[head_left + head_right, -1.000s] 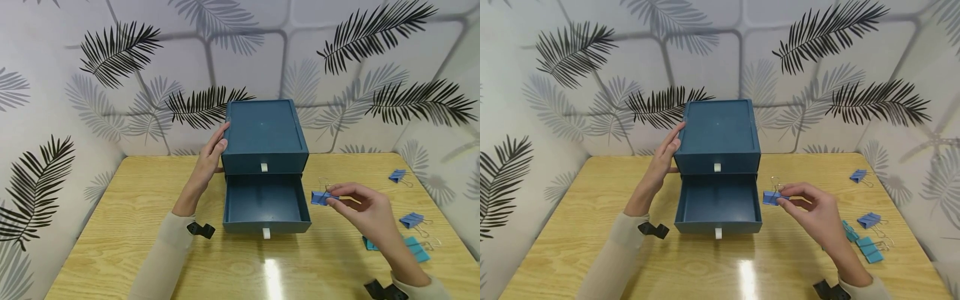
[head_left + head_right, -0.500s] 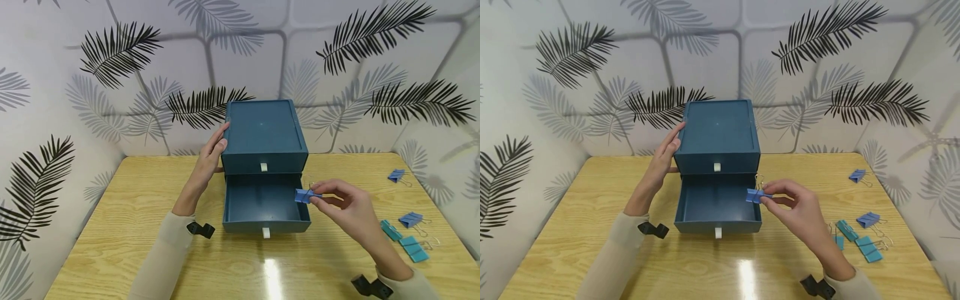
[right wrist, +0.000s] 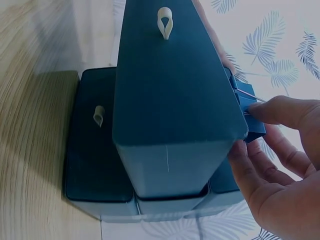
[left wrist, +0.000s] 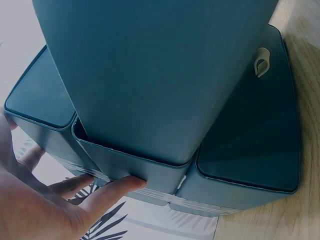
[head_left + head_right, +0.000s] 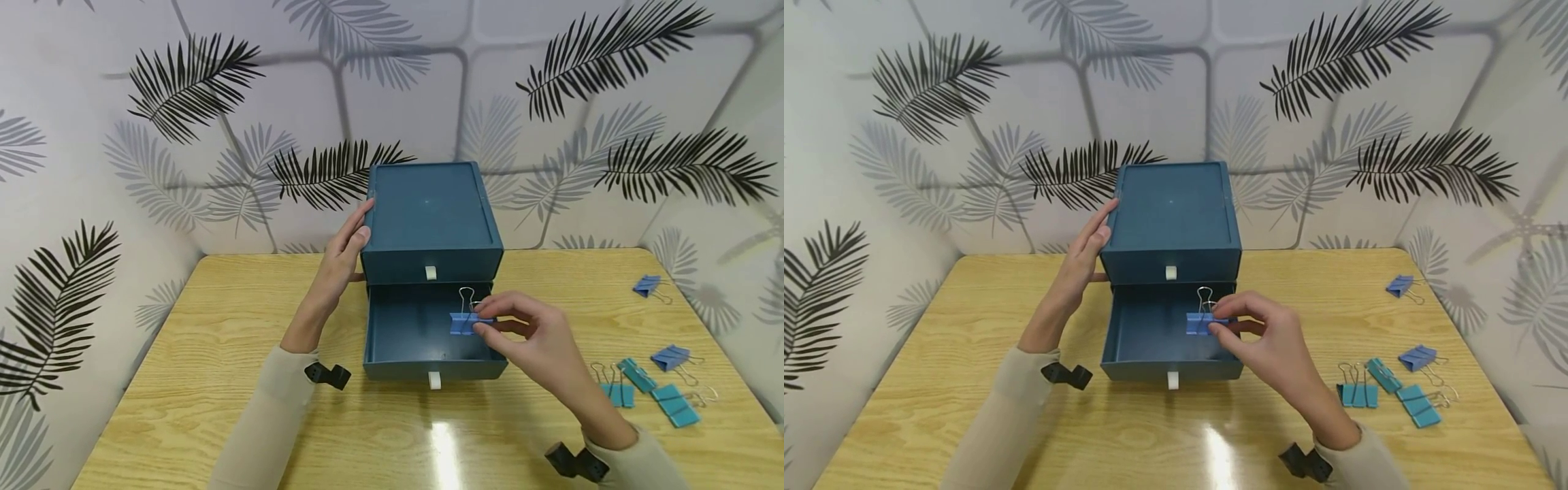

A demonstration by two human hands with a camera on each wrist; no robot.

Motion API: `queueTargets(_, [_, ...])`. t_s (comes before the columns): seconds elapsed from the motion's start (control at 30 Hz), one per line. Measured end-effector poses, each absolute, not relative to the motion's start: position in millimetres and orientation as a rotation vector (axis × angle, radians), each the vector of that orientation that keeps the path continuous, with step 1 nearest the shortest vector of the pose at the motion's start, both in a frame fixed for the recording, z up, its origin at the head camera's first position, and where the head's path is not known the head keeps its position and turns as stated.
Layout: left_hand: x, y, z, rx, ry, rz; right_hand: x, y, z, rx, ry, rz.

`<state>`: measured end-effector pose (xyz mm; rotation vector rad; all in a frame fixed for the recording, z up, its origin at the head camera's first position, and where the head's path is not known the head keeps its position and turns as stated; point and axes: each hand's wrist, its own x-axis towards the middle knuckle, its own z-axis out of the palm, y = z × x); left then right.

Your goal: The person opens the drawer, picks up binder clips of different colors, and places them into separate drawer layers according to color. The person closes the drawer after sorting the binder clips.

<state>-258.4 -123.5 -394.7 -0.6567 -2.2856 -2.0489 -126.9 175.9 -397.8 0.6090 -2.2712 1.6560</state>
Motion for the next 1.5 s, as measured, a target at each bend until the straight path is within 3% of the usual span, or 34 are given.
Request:
queueTargets(0.67, [-257.3, -122.5, -394.4, -0.637, -2.284, -2.056, -137.6, 143.2, -401.7, 0.624, -2.372, 1.679])
queueTargets(1.0, [-236.0, -117.1, -366.4, -0.652, -2.287, -2.058, -143.9, 131.5, -394.1, 0.666, -2.514, 1.606])
queueTargets(1.5, [-259.0, -121.8, -394.6, -0.668, -2.273, -2.006, -166.5, 106.0, -392.3, 0.907, -2.695, 1.388])
